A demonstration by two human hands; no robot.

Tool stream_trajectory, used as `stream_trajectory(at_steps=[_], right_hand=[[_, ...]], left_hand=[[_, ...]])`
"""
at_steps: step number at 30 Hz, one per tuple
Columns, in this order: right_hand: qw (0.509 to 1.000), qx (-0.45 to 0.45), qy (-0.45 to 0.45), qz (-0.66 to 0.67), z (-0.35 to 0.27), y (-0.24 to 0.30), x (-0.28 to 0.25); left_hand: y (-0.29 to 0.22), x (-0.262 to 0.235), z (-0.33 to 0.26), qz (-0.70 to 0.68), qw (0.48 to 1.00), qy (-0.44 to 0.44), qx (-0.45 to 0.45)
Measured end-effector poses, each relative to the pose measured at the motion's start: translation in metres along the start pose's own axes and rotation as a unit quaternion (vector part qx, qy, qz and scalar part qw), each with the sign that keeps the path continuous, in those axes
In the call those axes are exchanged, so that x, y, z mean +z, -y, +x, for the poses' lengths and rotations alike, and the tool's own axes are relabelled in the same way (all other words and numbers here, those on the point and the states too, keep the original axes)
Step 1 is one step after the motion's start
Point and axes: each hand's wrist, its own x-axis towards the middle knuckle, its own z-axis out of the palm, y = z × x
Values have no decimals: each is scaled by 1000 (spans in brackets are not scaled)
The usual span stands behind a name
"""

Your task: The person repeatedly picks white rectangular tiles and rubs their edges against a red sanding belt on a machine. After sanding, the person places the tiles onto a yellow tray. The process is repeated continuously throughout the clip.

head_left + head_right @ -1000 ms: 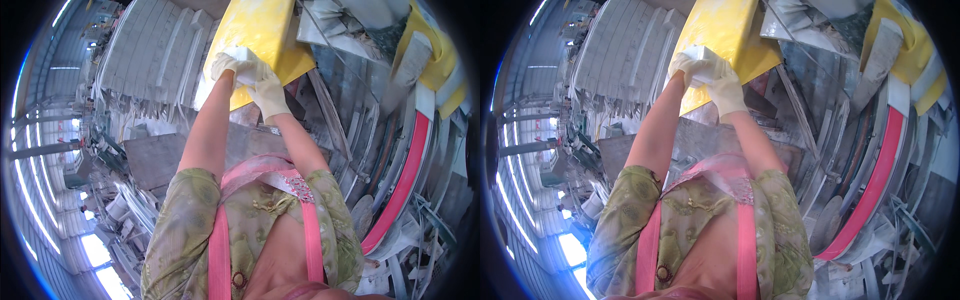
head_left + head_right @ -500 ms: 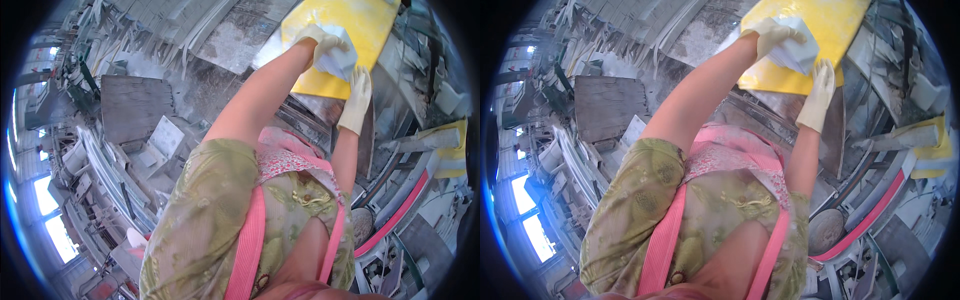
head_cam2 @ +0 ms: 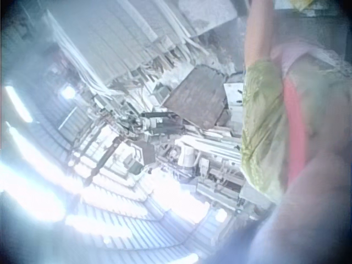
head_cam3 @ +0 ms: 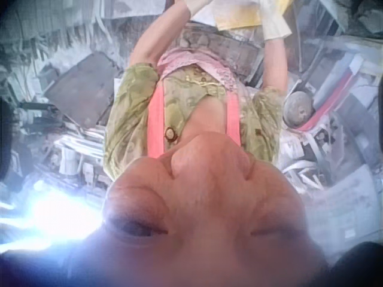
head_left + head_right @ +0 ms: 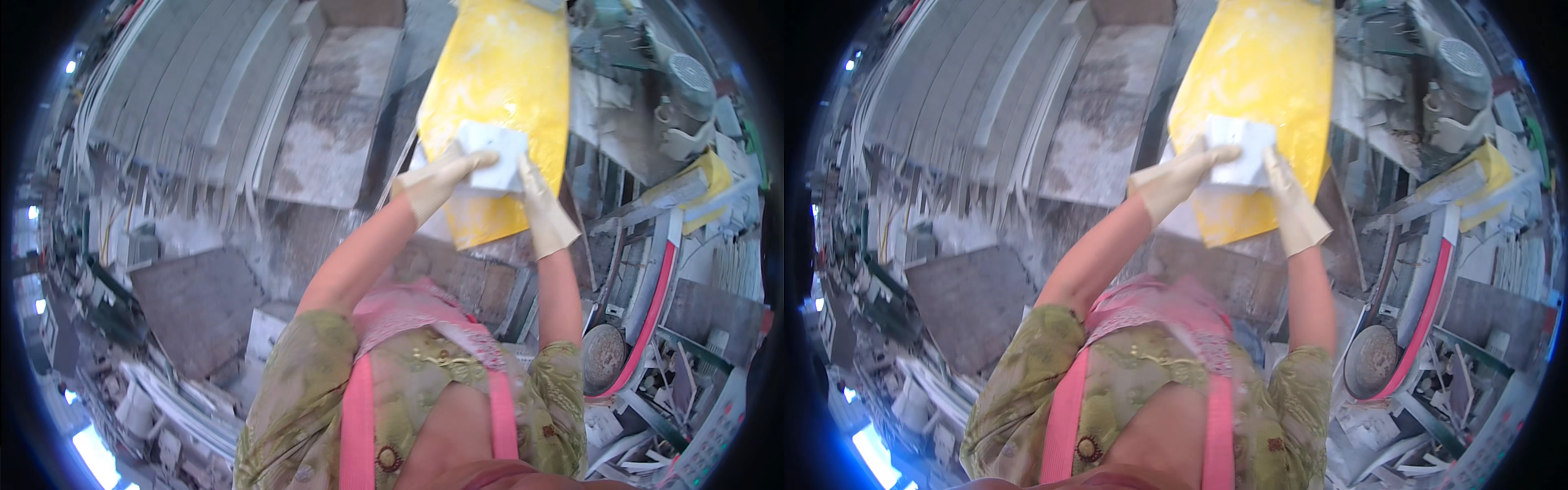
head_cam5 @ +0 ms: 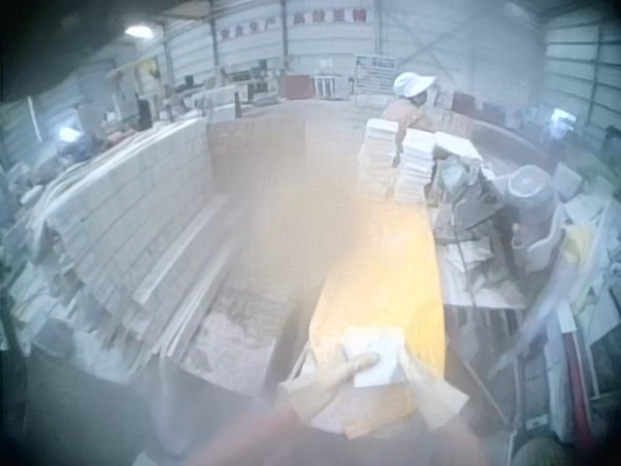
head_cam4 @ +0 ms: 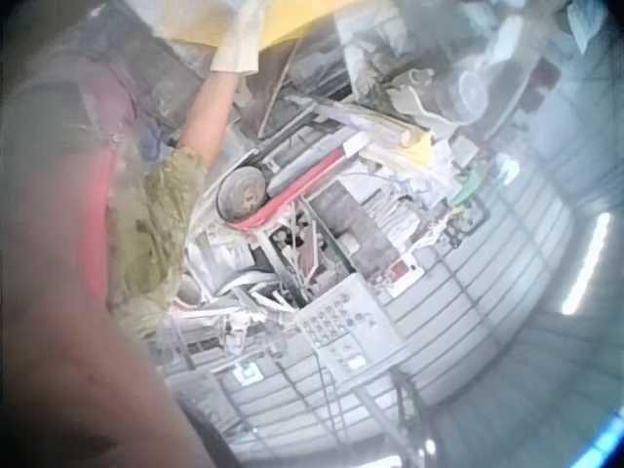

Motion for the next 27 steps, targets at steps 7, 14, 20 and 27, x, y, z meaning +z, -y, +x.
stream_trajectory(at_steps=[7,14,20,27], right_hand=[[998,-14,-54,-11,-45,47,31],[989,-64,-93,-92,-52,83,66],[990,-83,-114,3,15,113,126],[912,-59,-309,-262,103,97,121]], left_hand=[[11,-3,1,22,990,-130,-59],[-16,-33,3,-64,986,-58,-143],[-65,-104,15,-187,962,-60,-188],[-114,-199,73,-145,977,-45,-148]])
